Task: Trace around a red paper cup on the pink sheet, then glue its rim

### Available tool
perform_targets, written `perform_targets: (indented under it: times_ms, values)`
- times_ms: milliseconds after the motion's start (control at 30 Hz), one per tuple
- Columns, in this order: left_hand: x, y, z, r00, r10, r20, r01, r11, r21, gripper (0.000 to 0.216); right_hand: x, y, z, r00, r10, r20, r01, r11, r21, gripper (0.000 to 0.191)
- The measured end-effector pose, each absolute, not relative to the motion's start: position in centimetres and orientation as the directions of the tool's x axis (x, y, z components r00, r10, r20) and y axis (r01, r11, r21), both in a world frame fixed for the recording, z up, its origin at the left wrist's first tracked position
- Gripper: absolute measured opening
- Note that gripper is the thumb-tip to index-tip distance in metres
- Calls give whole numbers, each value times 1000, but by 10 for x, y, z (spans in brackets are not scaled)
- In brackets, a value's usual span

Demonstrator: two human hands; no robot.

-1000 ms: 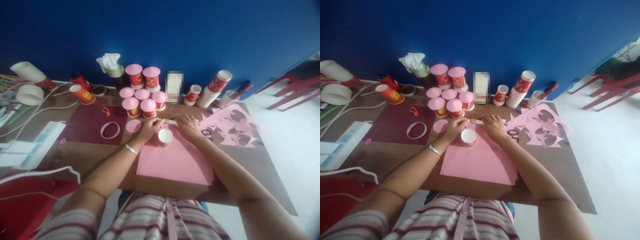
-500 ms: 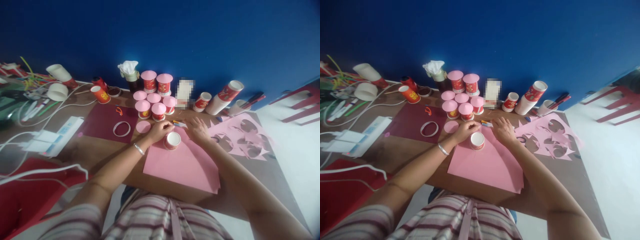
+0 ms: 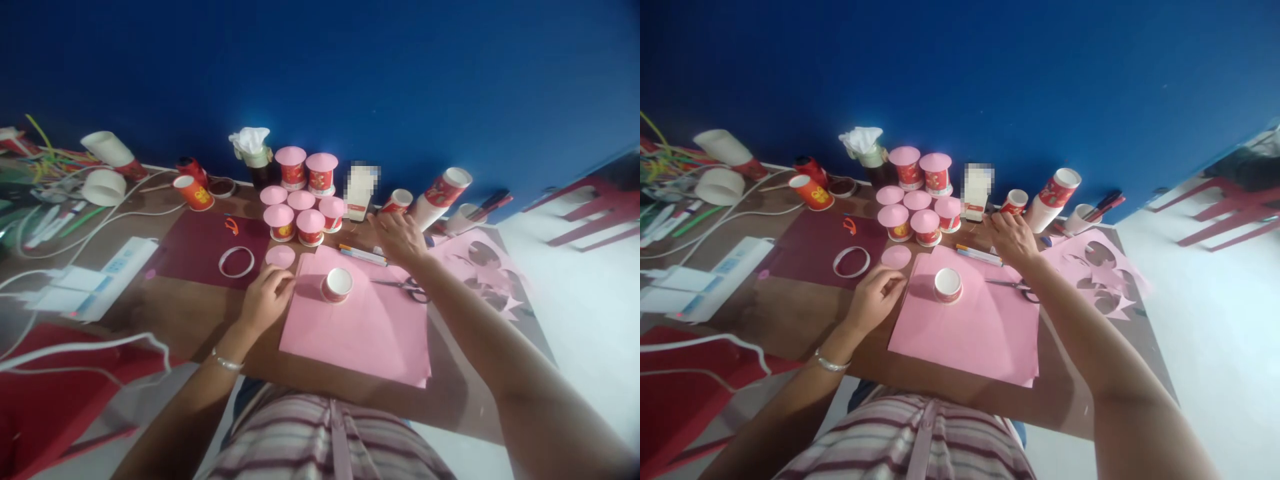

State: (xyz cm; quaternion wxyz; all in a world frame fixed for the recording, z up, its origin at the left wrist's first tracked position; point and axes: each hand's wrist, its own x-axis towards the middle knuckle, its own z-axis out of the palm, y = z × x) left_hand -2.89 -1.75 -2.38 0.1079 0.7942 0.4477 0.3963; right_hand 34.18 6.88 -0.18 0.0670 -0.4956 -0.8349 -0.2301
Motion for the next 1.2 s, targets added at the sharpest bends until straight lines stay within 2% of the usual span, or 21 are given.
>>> perform_targets:
  times_ms: [67, 167, 267, 400, 467, 600, 700, 833, 1200]
  values:
    - [-35, -20, -32, 238, 804, 545, 692, -534, 486, 6, 341, 72, -2, -502, 794, 343, 856, 400, 329, 52]
    - [-41, -13, -36, 177, 838, 517, 788, -435, 435, 41, 335, 72, -4, -489, 777, 397, 864, 371, 339, 42]
    - [-45, 1, -35, 220, 863, 454, 840, -404, 362, 76, 329, 68, -4, -488, 754, 440, 870, 380, 314, 39]
    - [-45, 17, -28, 308, 875, 373, 842, -434, 321, 87, 327, 65, -2, -508, 744, 434, 858, 395, 328, 38]
    - [-43, 19, -25, 348, 836, 424, 818, -492, 298, 75, 329, 65, 0, -506, 754, 420, 856, 378, 353, 35]
    - [-34, 12, -19, 307, 723, 618, 745, -587, 317, 27, 335, 70, 2, -519, 781, 347, 835, 377, 400, 38]
    - [-27, 4, -19, 301, 665, 683, 685, -649, 330, 13, 338, 75, 0, -542, 794, 273, 816, 421, 396, 44]
    - [-20, -4, -23, 324, 639, 698, 668, -677, 310, 10, 337, 85, -3, -571, 776, 267, 794, 439, 422, 46]
    - [-18, -6, -29, 290, 669, 684, 623, -675, 396, 3, 339, 116, 14, -606, 771, 197, 756, 479, 446, 51]
